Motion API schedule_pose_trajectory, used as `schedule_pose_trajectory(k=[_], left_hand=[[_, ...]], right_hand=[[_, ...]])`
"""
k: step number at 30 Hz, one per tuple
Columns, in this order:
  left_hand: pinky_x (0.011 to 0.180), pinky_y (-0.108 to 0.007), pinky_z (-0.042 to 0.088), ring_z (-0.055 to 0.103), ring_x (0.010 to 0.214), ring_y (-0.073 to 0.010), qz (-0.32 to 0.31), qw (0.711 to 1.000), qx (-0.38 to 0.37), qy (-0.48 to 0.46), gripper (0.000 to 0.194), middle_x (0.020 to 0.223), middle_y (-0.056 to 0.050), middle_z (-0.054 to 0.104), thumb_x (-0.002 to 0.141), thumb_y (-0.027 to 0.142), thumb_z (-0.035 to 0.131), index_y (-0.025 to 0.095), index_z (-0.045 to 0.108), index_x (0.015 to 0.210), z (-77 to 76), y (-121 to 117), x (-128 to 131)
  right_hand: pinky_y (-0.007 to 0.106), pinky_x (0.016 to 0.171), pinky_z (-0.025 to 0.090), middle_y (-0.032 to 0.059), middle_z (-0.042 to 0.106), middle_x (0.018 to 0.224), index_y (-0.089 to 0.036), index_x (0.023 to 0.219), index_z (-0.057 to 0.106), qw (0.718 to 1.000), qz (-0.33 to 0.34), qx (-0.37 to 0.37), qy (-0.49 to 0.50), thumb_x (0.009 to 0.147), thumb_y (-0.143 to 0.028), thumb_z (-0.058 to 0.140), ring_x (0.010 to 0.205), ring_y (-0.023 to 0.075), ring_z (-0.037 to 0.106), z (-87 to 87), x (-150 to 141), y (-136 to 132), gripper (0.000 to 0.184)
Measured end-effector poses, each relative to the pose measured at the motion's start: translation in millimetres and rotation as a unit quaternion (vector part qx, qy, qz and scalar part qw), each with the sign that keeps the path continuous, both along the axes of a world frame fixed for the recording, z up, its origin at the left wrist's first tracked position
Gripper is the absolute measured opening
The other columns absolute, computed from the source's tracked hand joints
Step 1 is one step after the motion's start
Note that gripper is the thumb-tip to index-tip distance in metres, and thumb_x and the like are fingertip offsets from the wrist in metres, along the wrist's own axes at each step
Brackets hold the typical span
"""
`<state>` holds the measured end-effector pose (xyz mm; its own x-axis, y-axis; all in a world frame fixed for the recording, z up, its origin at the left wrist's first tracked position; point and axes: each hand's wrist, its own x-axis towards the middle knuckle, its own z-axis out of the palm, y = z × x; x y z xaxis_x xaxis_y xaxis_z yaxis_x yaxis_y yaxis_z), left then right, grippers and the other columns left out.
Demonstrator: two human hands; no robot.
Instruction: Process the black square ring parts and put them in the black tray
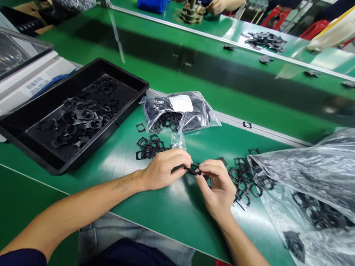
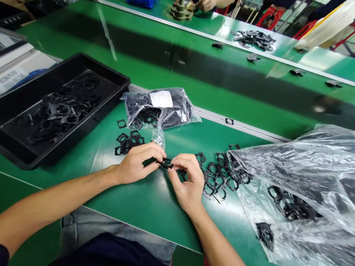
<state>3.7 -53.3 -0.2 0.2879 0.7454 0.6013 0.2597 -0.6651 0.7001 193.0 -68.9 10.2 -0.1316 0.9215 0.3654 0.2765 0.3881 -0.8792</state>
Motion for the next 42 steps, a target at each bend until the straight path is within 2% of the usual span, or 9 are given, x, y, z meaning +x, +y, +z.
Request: schedule_pose_trajectory(k=[9, 13, 17, 20, 25, 28, 34, 38, 42], left_hand=[[0.082, -0.026, 0.053, 0.066, 0.083, -0.0147, 0.005, 0.985, -0.172, 0.005, 0.008, 0.088, -0.003, 0.071, 0.092, 0.023, 0.058, 0.017, 0.063, 0.094, 2.4, -0.3, 3.3], [0.083, -0.025, 0.053, 0.066, 0.083, -0.0144, 0.064, 0.984, -0.166, 0.036, 0.011, 0.09, -0.003, 0.072, 0.09, 0.022, 0.058, 0.017, 0.065, 0.096, 24.9, 5.6, -14.4], [0.086, -0.028, 0.054, 0.067, 0.087, -0.0164, 0.152, 0.974, -0.132, 0.105, 0.017, 0.095, -0.002, 0.074, 0.088, 0.029, 0.061, 0.019, 0.07, 0.1, 66.5, 0.4, -76.9], [0.087, -0.032, 0.055, 0.066, 0.083, -0.0174, 0.29, 0.932, -0.112, 0.186, 0.021, 0.088, 0.0, 0.072, 0.084, 0.034, 0.064, 0.022, 0.071, 0.1, 85.4, -5.1, -144.9], [0.083, -0.041, 0.055, 0.063, 0.073, -0.0199, 0.443, 0.833, -0.168, 0.285, 0.022, 0.072, 0.002, 0.064, 0.078, 0.041, 0.065, 0.021, 0.068, 0.087, 73.9, -6.6, -237.6], [0.088, -0.049, 0.052, 0.064, 0.083, -0.0272, 0.436, 0.836, -0.119, 0.31, 0.029, 0.073, -0.001, 0.06, 0.079, 0.053, 0.063, 0.024, 0.065, 0.083, 64.8, -7.3, -255.2], [0.1, -0.051, 0.048, 0.064, 0.105, -0.0301, 0.34, 0.897, 0.065, 0.274, 0.022, 0.104, -0.004, 0.07, 0.09, 0.043, 0.058, 0.025, 0.067, 0.098, 57.3, -26.6, -198.2], [0.106, -0.048, 0.049, 0.06, 0.122, -0.0285, 0.161, 0.937, 0.01, 0.309, 0.033, 0.13, -0.009, 0.066, 0.096, 0.045, 0.055, 0.023, 0.064, 0.118, 23.2, -29.8, -129.1], [0.111, -0.051, 0.046, 0.054, 0.131, -0.0297, 0.114, 0.943, -0.028, 0.311, 0.041, 0.141, -0.014, 0.058, 0.096, 0.04, 0.055, 0.02, 0.057, 0.133, -19.3, -12.0, -77.3]], right_hand=[[0.033, 0.065, 0.056, 0.0037, 0.066, 0.082, -0.023, 0.093, 0.071, 0.995, 0.069, -0.047, -0.052, 0.09, -0.04, 0.071, 0.068, 0.0171, 0.062, 5.1, 0.3, 5.6, 0.017], [0.034, 0.073, 0.059, 0.008, 0.069, 0.1, -0.022, 0.101, 0.071, 0.99, 0.08, -0.005, -0.116, 0.093, -0.035, 0.065, 0.084, 0.0203, 0.067, 12.0, 7.8, 14.0, 0.016], [0.048, 0.099, 0.053, 0.0134, 0.067, 0.116, -0.02, 0.11, 0.072, 0.947, 0.013, 0.047, -0.317, 0.092, -0.025, 0.062, 0.109, 0.0309, 0.064, 18.0, 37.1, 20.7, 0.021], [0.05, 0.098, 0.053, 0.0164, 0.064, 0.124, -0.018, 0.124, 0.068, 0.899, -0.022, 0.029, -0.437, 0.089, -0.027, 0.066, 0.11, 0.0348, 0.063, 13.2, 56.2, 22.2, 0.037], [0.048, 0.092, 0.054, 0.0176, 0.067, 0.12, -0.016, 0.124, 0.068, 0.867, -0.022, 0.046, -0.495, 0.096, -0.022, 0.054, 0.106, 0.0336, 0.064, -0.9, 52.9, 22.1, 0.032], [0.048, 0.097, 0.053, 0.0178, 0.066, 0.127, -0.016, 0.127, 0.066, 0.879, -0.012, 0.08, -0.47, 0.099, -0.023, 0.048, 0.113, 0.0332, 0.062, -4.4, 51.2, 19.4, 0.035], [0.057, 0.113, 0.043, 0.0221, 0.052, 0.149, -0.014, 0.146, 0.052, 0.876, -0.081, 0.084, -0.467, 0.101, -0.049, 0.046, 0.14, 0.0391, 0.046, -18.6, 86.5, 0.0, 0.058], [0.06, 0.114, 0.039, 0.0258, 0.043, 0.156, -0.01, 0.148, 0.05, 0.868, -0.088, 0.067, -0.485, 0.1, -0.057, 0.044, 0.148, 0.0435, 0.036, -30.1, 88.9, -3.3, 0.067], [0.061, 0.114, 0.039, 0.0244, 0.044, 0.156, -0.012, 0.144, 0.054, 0.877, -0.053, 0.084, -0.47, 0.1, -0.055, 0.046, 0.149, 0.0425, 0.036, -31.0, 60.5, 11.6, 0.062]])
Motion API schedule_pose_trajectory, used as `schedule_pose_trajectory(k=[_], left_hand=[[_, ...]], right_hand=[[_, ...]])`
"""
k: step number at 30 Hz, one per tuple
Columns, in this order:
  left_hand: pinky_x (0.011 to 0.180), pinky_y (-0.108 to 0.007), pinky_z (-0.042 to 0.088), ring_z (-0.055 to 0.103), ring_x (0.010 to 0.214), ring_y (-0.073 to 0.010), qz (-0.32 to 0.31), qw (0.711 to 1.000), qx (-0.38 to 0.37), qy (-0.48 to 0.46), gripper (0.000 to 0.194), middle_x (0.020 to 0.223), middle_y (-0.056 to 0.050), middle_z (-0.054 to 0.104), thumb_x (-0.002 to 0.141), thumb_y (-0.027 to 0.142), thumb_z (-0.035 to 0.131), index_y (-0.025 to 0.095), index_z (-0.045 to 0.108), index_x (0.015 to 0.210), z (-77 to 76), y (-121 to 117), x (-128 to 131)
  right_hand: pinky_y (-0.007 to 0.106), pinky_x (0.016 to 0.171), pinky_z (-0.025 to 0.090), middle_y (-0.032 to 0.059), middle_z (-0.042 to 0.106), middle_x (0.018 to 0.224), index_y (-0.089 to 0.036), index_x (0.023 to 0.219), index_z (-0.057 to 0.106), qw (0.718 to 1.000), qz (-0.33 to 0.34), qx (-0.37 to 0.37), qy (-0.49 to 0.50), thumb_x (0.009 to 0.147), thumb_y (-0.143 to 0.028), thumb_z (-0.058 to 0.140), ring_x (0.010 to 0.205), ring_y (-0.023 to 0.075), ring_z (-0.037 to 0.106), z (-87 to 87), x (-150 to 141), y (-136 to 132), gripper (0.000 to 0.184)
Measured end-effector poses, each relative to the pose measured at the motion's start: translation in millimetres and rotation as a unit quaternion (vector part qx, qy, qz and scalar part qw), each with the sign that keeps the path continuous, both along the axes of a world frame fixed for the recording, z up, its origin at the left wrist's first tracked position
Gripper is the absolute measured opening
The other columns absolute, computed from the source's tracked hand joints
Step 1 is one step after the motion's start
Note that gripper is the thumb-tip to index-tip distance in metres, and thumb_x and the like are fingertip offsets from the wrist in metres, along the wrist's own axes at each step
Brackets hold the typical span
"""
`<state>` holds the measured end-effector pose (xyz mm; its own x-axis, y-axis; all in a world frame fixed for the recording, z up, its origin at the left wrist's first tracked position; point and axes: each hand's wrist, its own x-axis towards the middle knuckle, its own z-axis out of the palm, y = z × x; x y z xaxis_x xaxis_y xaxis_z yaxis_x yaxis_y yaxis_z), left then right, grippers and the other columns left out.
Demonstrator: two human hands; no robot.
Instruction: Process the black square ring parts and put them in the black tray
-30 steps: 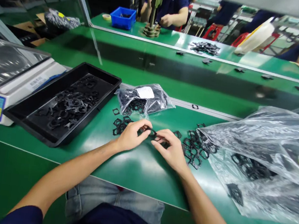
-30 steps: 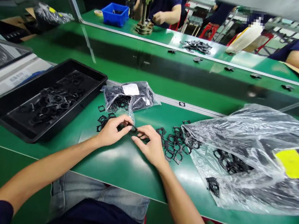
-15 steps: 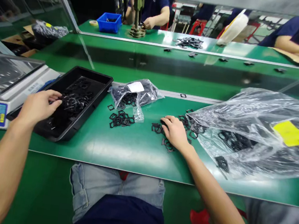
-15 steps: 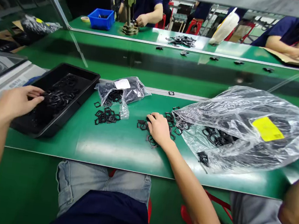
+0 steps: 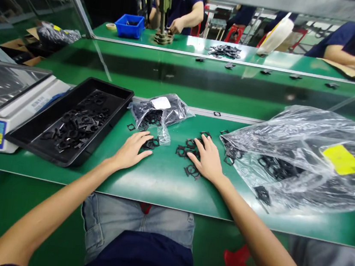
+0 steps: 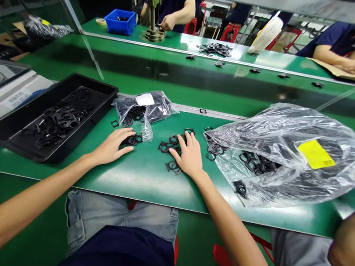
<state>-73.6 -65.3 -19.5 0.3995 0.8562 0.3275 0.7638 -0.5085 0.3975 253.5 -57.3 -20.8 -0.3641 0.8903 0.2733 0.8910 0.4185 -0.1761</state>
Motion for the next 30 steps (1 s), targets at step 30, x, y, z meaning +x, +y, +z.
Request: schedule_pose_trajectory(k=[30], left_hand=[[0.103, -0.047, 0.047, 0.057, 0.115, -0.0264, -0.001, 1.0, -0.001, -0.024, 0.015, 0.117, -0.009, 0.066, 0.092, 0.023, 0.061, 0.021, 0.069, 0.105, 6.4, 15.1, 33.5]], right_hand=[[0.053, 0.108, 0.045, 0.0114, 0.069, 0.101, -0.021, 0.076, 0.064, 0.979, 0.147, -0.084, 0.116, 0.081, -0.015, 0.063, 0.106, 0.031, 0.061, 31.5, -63.0, 34.6, 0.008]])
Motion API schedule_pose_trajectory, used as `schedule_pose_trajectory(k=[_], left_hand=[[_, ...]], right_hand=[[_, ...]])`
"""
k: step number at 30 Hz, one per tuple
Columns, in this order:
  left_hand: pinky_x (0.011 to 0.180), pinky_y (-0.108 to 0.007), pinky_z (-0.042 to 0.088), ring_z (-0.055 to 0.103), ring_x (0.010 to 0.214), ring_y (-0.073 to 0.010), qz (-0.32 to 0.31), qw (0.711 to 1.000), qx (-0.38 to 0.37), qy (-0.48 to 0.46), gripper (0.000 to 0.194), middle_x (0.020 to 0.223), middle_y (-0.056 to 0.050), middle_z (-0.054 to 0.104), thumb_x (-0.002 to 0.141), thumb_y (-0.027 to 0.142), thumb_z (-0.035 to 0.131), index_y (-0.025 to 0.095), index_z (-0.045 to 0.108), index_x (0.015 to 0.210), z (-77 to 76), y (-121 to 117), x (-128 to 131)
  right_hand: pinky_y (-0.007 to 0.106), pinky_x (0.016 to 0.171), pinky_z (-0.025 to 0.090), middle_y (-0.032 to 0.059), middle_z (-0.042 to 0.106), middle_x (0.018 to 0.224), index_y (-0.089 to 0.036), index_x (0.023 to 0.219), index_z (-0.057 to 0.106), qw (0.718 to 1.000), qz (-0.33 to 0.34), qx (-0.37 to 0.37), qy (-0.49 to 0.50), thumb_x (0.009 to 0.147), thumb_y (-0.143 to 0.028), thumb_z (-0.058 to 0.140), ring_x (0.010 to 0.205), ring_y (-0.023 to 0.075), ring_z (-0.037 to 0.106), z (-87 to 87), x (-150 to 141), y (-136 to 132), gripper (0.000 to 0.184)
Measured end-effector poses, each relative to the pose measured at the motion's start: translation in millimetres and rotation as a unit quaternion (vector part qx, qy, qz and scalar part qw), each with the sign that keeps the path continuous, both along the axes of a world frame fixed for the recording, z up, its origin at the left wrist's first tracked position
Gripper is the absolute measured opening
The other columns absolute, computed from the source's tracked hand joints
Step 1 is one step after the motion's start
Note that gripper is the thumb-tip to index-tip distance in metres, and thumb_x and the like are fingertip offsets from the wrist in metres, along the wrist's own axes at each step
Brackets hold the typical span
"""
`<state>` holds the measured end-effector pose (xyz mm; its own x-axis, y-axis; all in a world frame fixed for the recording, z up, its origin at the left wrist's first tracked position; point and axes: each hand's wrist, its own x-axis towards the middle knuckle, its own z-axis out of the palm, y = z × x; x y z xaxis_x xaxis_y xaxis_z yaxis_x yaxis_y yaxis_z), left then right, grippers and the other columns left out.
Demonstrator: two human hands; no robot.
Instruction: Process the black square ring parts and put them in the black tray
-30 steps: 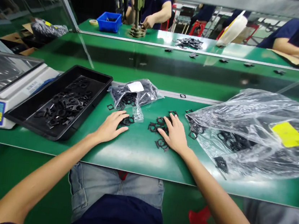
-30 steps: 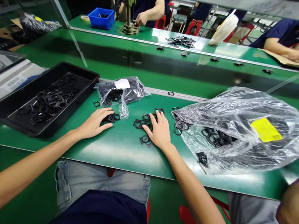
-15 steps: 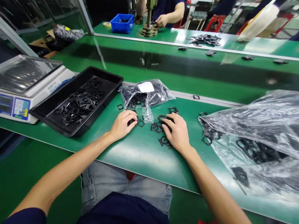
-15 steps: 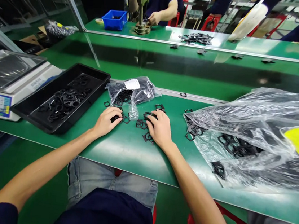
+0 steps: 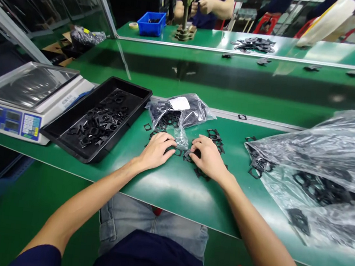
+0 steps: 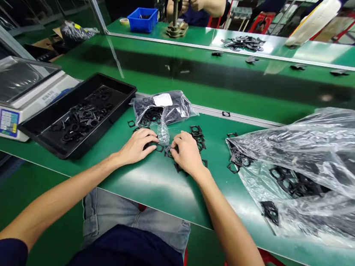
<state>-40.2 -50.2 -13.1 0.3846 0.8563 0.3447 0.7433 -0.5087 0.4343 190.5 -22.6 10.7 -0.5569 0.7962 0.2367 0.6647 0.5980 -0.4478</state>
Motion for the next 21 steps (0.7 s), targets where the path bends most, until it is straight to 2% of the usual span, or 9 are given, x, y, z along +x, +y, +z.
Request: schedule_pose_trajectory(k=[3, 5, 7, 9, 12, 14, 17, 21], left_hand=[[0.102, -0.047, 0.046, 0.057, 0.113, -0.0269, -0.005, 1.0, -0.006, 0.01, 0.015, 0.115, -0.009, 0.065, 0.089, 0.026, 0.068, 0.02, 0.067, 0.103, 2.6, 0.7, 4.7], [0.101, -0.047, 0.046, 0.057, 0.111, -0.0271, -0.008, 1.0, -0.01, 0.023, 0.015, 0.112, -0.009, 0.065, 0.086, 0.025, 0.071, 0.02, 0.065, 0.098, 4.7, 0.8, 6.4], [0.102, -0.047, 0.045, 0.056, 0.109, -0.0267, -0.012, 0.999, -0.014, 0.03, 0.013, 0.107, -0.008, 0.065, 0.084, 0.022, 0.072, 0.02, 0.062, 0.093, 8.0, -1.0, 5.8], [0.101, -0.046, 0.044, 0.058, 0.104, -0.0247, -0.02, 1.0, -0.011, 0.022, 0.01, 0.1, -0.006, 0.065, 0.086, 0.02, 0.07, 0.02, 0.06, 0.089, 13.6, -4.8, 3.3], [0.084, -0.034, 0.049, 0.058, 0.082, -0.0172, -0.031, 0.998, 0.003, -0.056, 0.009, 0.084, -0.002, 0.064, 0.09, 0.02, 0.066, 0.019, 0.06, 0.084, 27.4, -9.9, 1.6], [0.068, -0.026, 0.047, 0.055, 0.068, -0.0122, -0.027, 0.988, 0.021, -0.148, 0.007, 0.078, 0.001, 0.063, 0.091, 0.022, 0.067, 0.019, 0.063, 0.087, 37.5, -8.7, 6.5], [0.063, -0.023, 0.047, 0.057, 0.065, -0.009, -0.023, 0.962, 0.039, -0.268, 0.006, 0.083, 0.0, 0.066, 0.092, 0.024, 0.067, 0.019, 0.068, 0.093, 44.7, 0.6, 23.7], [0.065, -0.024, 0.049, 0.061, 0.071, -0.0109, -0.033, 0.948, 0.055, -0.312, 0.012, 0.081, -0.002, 0.067, 0.094, 0.028, 0.065, 0.018, 0.07, 0.09, 32.2, 12.1, 45.0]], right_hand=[[0.046, 0.092, 0.052, 0.0087, 0.069, 0.091, -0.021, 0.075, 0.062, 0.994, -0.063, -0.029, 0.08, 0.081, -0.022, 0.066, 0.094, 0.0279, 0.063, 2.3, 1.9, -4.2, 0.007], [0.038, 0.075, 0.053, 0.0036, 0.064, 0.075, -0.021, 0.073, 0.06, 0.977, -0.099, -0.087, 0.167, 0.082, -0.033, 0.071, 0.074, 0.0216, 0.06, 3.8, 2.3, -7.3, 0.018], [0.029, 0.057, 0.047, -0.0023, 0.055, 0.062, -0.021, 0.069, 0.057, 0.939, -0.103, -0.184, 0.271, 0.078, -0.048, 0.077, 0.057, 0.0145, 0.052, 5.7, 1.0, -10.8, 0.034], [0.025, 0.048, 0.041, -0.0056, 0.052, 0.056, -0.021, 0.067, 0.055, 0.885, -0.099, -0.275, 0.362, 0.069, -0.057, 0.083, 0.048, 0.0101, 0.047, 7.6, -2.0, -14.7, 0.046], [0.023, 0.048, 0.044, -0.0052, 0.059, 0.056, -0.02, 0.071, 0.056, 0.819, -0.113, -0.341, 0.447, 0.06, -0.055, 0.09, 0.046, 0.0096, 0.053, 10.3, -7.0, -20.1, 0.05], [0.024, 0.05, 0.049, -0.0051, 0.062, 0.059, -0.019, 0.079, 0.061, 0.794, -0.125, -0.35, 0.481, 0.059, -0.051, 0.093, 0.048, 0.0104, 0.058, 11.2, -9.0, -23.1, 0.049], [0.026, 0.054, 0.055, -0.0057, 0.062, 0.062, -0.019, 0.092, 0.067, 0.79, -0.143, -0.331, 0.495, 0.061, -0.048, 0.093, 0.049, 0.0116, 0.062, 10.1, -9.6, -26.3, 0.049], [0.03, 0.059, 0.059, -0.001, 0.067, 0.062, -0.018, 0.087, 0.069, 0.79, -0.167, -0.327, 0.491, 0.067, -0.054, 0.088, 0.054, 0.0164, 0.068, 4.8, -8.1, -29.1, 0.045]])
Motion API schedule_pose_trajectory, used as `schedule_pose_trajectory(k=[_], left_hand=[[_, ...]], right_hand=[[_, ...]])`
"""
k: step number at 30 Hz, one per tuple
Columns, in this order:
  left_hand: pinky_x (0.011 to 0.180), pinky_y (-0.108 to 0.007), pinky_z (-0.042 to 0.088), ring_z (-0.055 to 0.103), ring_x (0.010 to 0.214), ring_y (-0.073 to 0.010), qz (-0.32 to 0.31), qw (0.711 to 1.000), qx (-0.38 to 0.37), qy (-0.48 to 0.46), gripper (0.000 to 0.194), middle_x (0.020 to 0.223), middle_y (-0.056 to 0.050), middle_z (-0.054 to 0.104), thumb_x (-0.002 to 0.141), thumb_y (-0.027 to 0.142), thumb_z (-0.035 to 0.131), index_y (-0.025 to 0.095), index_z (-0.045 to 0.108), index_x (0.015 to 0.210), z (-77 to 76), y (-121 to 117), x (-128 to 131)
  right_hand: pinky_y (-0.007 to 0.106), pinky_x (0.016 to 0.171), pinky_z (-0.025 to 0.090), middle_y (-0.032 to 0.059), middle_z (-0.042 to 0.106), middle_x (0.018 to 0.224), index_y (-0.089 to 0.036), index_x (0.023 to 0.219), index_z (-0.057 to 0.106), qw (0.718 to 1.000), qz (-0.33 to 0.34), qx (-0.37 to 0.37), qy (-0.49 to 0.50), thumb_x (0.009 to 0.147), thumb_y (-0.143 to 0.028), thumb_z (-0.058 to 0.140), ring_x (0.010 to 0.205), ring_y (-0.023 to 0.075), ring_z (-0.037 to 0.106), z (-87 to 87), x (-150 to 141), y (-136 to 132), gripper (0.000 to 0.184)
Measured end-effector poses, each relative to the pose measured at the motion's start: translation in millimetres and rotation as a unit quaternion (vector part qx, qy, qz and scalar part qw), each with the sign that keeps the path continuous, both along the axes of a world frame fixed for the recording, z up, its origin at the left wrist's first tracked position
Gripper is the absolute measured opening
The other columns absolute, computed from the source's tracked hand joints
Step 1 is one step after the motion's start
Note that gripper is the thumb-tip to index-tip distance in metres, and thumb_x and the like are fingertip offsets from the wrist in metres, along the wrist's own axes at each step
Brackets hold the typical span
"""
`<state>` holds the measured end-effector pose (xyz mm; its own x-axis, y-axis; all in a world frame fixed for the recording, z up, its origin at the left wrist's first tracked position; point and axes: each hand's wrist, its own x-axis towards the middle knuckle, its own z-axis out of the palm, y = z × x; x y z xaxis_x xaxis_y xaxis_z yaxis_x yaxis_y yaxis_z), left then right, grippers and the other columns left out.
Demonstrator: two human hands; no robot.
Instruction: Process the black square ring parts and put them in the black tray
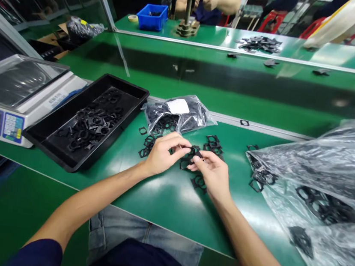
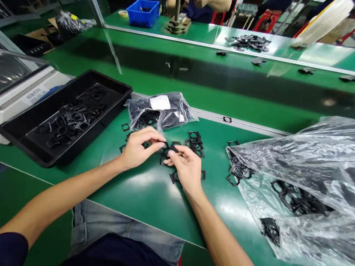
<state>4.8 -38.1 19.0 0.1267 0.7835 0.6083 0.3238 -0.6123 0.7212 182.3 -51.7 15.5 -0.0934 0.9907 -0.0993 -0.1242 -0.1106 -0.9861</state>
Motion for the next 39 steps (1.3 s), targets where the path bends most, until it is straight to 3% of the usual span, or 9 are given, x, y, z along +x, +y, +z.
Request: schedule_pose_trajectory(k=[5, 9, 12, 16, 19, 26, 32, 39], left_hand=[[0.065, -0.026, 0.049, 0.058, 0.068, -0.0118, 0.031, 0.999, 0.034, 0.002, 0.013, 0.075, -0.001, 0.066, 0.095, 0.028, 0.063, 0.018, 0.072, 0.091, -19.4, -6.9, -4.1], [0.061, -0.024, 0.047, 0.055, 0.064, -0.0103, 0.039, 0.999, 0.03, 0.006, 0.011, 0.075, -0.001, 0.065, 0.093, 0.028, 0.067, 0.019, 0.073, 0.091, -18.5, -13.4, -11.5], [0.057, -0.023, 0.046, 0.054, 0.059, -0.0089, 0.04, 0.999, 0.036, 0.004, 0.007, 0.068, 0.001, 0.063, 0.092, 0.026, 0.069, 0.019, 0.073, 0.092, -15.0, -15.1, -10.6], [0.073, -0.026, 0.055, 0.068, 0.077, -0.0133, 0.02, 0.998, 0.055, 0.003, 0.009, 0.085, -0.003, 0.075, 0.093, 0.027, 0.068, 0.02, 0.072, 0.095, -13.6, -15.5, -8.2], [0.079, -0.028, 0.057, 0.07, 0.082, -0.0147, 0.003, 0.999, 0.046, 0.006, 0.013, 0.087, -0.004, 0.075, 0.094, 0.031, 0.067, 0.019, 0.072, 0.094, -14.8, -15.4, -7.7], [0.077, -0.026, 0.056, 0.068, 0.081, -0.0125, 0.03, 0.999, -0.002, 0.032, 0.016, 0.09, -0.004, 0.074, 0.098, 0.026, 0.059, 0.019, 0.071, 0.106, -17.4, -14.3, -8.1], [0.079, -0.029, 0.055, 0.066, 0.085, -0.0141, 0.038, 0.999, 0.019, 0.01, 0.01, 0.091, -0.004, 0.069, 0.093, 0.023, 0.067, 0.02, 0.074, 0.097, -16.3, -12.6, -11.1], [0.07, -0.026, 0.055, 0.066, 0.075, -0.0122, 0.009, 0.997, -0.062, -0.033, 0.013, 0.086, -0.004, 0.072, 0.093, 0.028, 0.066, 0.018, 0.073, 0.092, -15.9, -13.3, -8.3]], right_hand=[[0.032, 0.065, 0.058, 0.0042, 0.069, 0.075, -0.02, 0.074, 0.076, 0.996, 0.015, 0.044, -0.081, 0.077, -0.059, 0.079, 0.068, 0.018, 0.067, -0.6, 2.6, -4.4, 0.04], [0.034, 0.075, 0.055, 0.0045, 0.061, 0.071, -0.021, 0.058, 0.067, 0.989, 0.015, 0.074, -0.13, 0.089, -0.064, 0.065, 0.083, 0.0224, 0.067, 1.6, 4.6, -7.8, 0.052], [0.035, 0.08, 0.054, 0.0034, 0.058, 0.065, -0.021, 0.056, 0.065, 0.988, 0.028, 0.063, -0.135, 0.092, -0.063, 0.061, 0.078, 0.0214, 0.064, 1.0, 4.0, -10.3, 0.055], [0.033, 0.069, 0.056, 0.0005, 0.064, 0.064, -0.021, 0.072, 0.07, 0.997, 0.019, -0.001, -0.074, 0.085, -0.055, 0.073, 0.062, 0.0172, 0.062, 1.1, -0.1, -12.5, 0.036], [0.033, 0.066, 0.059, 0.0001, 0.068, 0.067, -0.021, 0.08, 0.071, 0.999, 0.006, -0.036, -0.03, 0.078, -0.053, 0.08, 0.059, 0.0166, 0.066, 2.5, -3.2, -12.7, 0.033], [0.035, 0.068, 0.063, 0.002, 0.075, 0.071, -0.022, 0.082, 0.071, 0.999, 0.023, -0.04, -0.015, 0.074, -0.051, 0.085, 0.063, 0.02, 0.074, 3.7, -6.1, -15.8, 0.033], [0.034, 0.068, 0.064, 0.0027, 0.075, 0.072, -0.021, 0.081, 0.069, 0.999, 0.003, -0.035, -0.024, 0.072, -0.051, 0.087, 0.071, 0.0235, 0.078, 1.4, -5.7, -14.6, 0.036], [0.034, 0.07, 0.064, 0.0032, 0.076, 0.073, -0.02, 0.082, 0.068, 0.999, 0.002, -0.045, -0.015, 0.07, -0.05, 0.088, 0.074, 0.0244, 0.079, -0.9, -6.2, -13.2, 0.039]])
